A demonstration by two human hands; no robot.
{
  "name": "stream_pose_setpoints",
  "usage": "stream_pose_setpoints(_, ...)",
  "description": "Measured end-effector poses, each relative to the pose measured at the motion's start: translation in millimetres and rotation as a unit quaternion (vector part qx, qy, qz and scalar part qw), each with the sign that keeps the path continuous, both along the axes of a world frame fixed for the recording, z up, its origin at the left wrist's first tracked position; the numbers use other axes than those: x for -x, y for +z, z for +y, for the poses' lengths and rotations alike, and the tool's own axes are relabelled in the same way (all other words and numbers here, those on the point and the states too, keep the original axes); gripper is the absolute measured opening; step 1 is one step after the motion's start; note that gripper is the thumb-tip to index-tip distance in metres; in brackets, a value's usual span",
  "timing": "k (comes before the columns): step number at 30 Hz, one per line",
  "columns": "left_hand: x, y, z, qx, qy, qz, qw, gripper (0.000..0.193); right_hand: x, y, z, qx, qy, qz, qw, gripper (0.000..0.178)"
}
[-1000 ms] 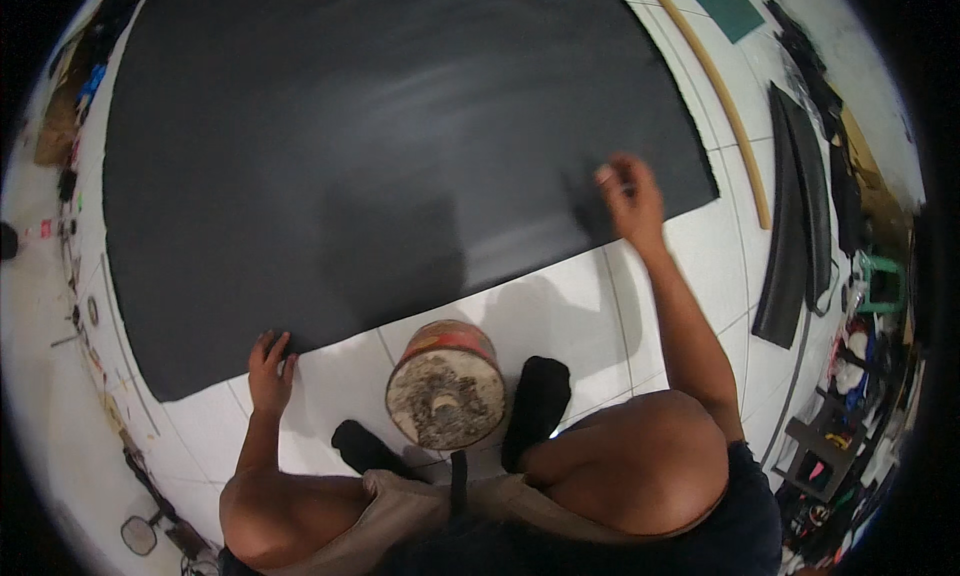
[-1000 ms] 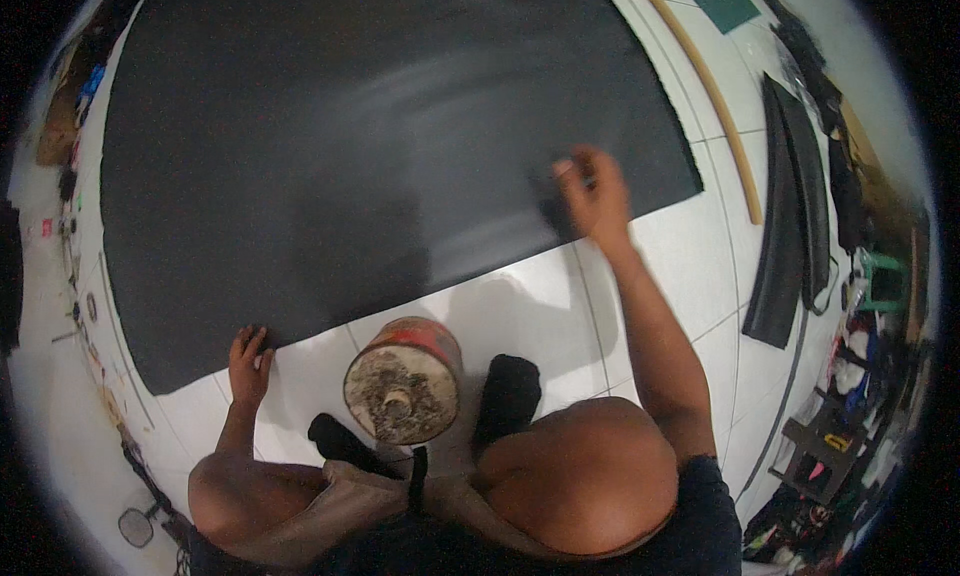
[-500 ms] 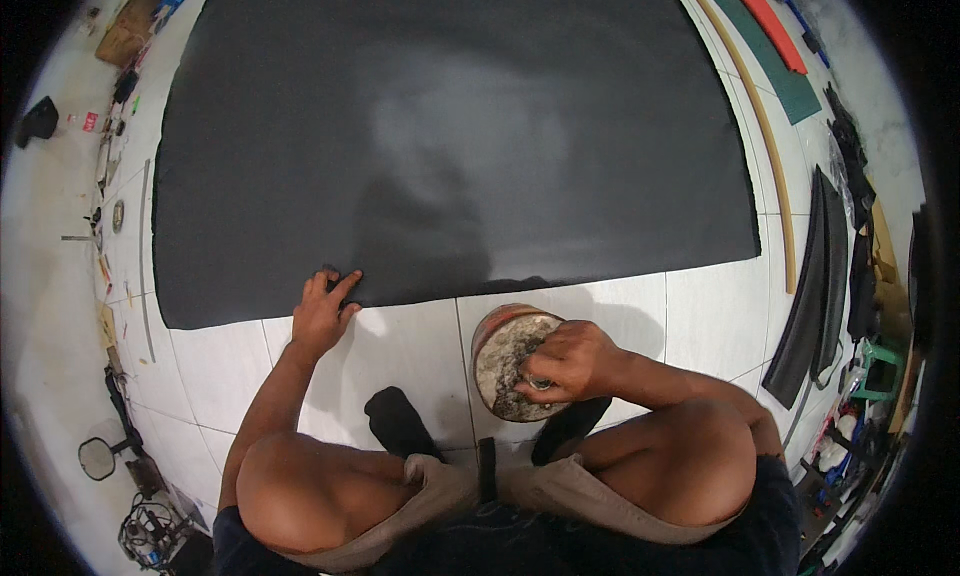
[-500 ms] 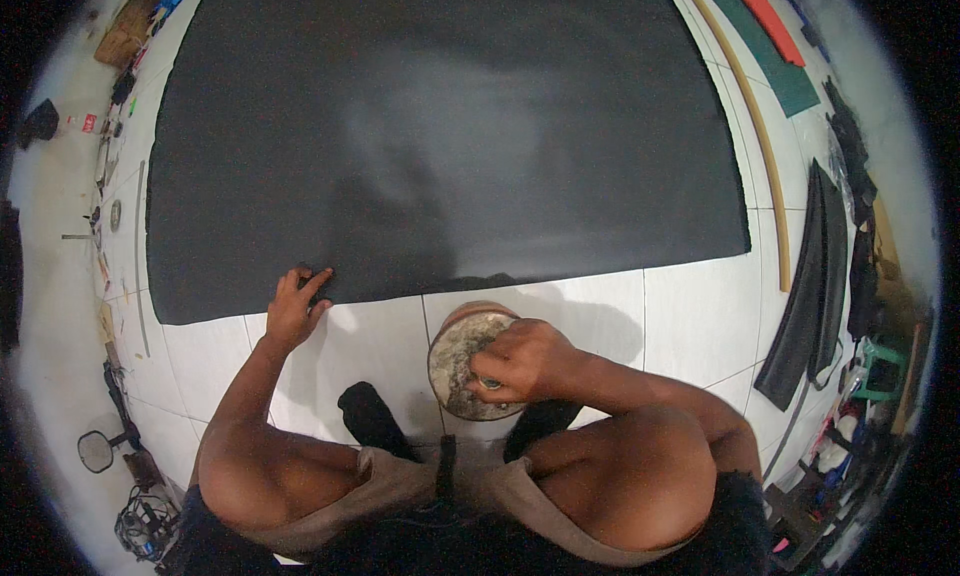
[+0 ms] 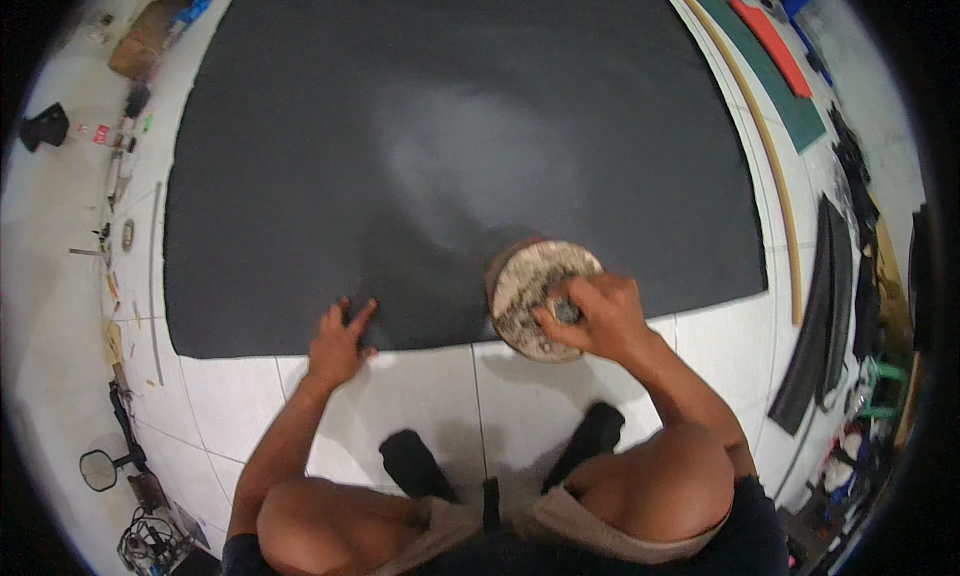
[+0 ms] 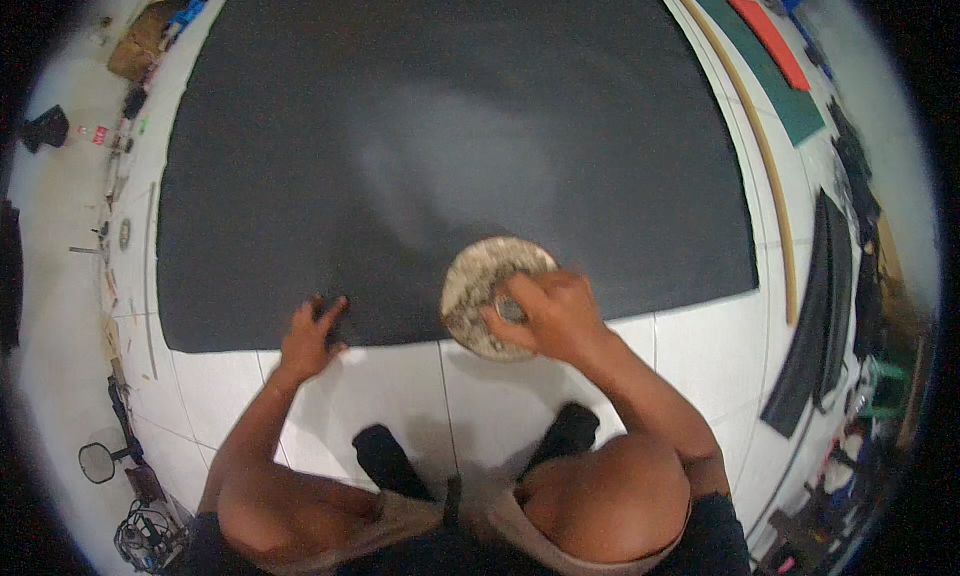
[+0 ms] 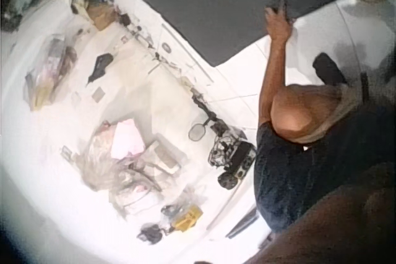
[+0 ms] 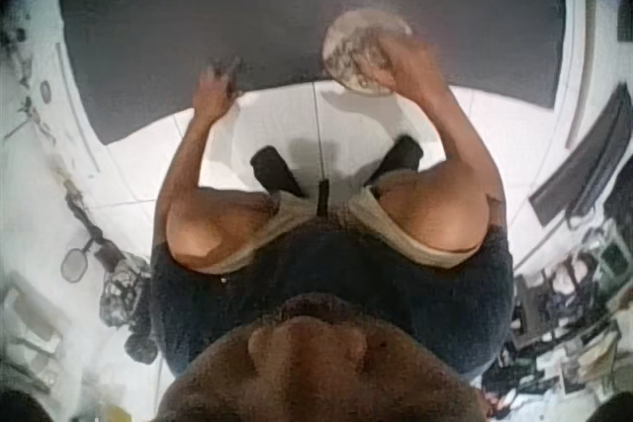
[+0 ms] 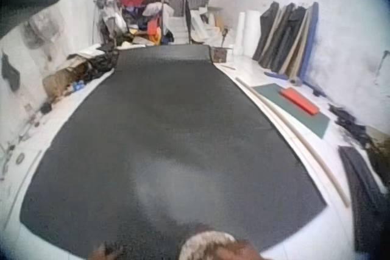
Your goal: The person unrolls a length of black fabric on a floor, aligns a wooden rod across its width, and then cuts a straight section of the fabric using shears.
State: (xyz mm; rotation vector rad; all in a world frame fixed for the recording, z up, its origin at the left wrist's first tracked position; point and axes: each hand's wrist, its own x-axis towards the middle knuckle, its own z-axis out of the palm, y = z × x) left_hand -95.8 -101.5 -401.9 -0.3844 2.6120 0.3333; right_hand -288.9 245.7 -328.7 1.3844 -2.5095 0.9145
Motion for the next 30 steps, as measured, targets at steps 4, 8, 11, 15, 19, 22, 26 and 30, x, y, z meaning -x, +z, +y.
stream_pose_setpoints(4, 12, 10, 9, -0.001, 0.005, -0.029, 1.0, 0.084, 13, -3, -7, -0.004, -0.045, -0.066, 0.997, 0.028)
stream_pose_setpoints(8, 9, 9, 7, -0.006, 0.009, -0.059, 0.998, 0.081, 15, 1, -18, -0.087, -0.072, -0.157, 0.981, 0.033)
stream_pose_setpoints(11, 14, 23, -8, -0.008, -0.032, -0.064, 0.997, 0.077, 26, 22, -22, -0.211, -0.027, -0.261, 0.942, 0.051)
stream_pose_setpoints(15, 68, 92, 28, -0.055, 0.096, -0.07, 0.991, 0.07, 38, 105, -18, -0.295, 0.024, -0.37, 0.881, 0.06)
stream_pose_setpoints(19, 100, 212, 133, -0.37, 0.149, -0.018, 0.917, 0.055, -12, 190, 28, -0.265, -0.124, -0.445, 0.846, 0.056)
stream_pose_setpoints(22, 87, 327, 186, -0.388, 0.053, -0.076, 0.917, 0.056, -95, 250, 87, -0.206, -0.166, -0.477, 0.839, 0.052)
stream_pose_setpoints(26, 65, 436, 190, -0.362, 0.017, -0.161, 0.918, 0.056, -140, 371, 140, -0.347, -0.098, -0.456, 0.813, 0.055)
stream_pose_setpoints(30, 68, 473, 144, -0.252, -0.106, -0.217, 0.937, 0.058, -173, 433, 216, -0.2, -0.295, -0.363, 0.861, 0.049)
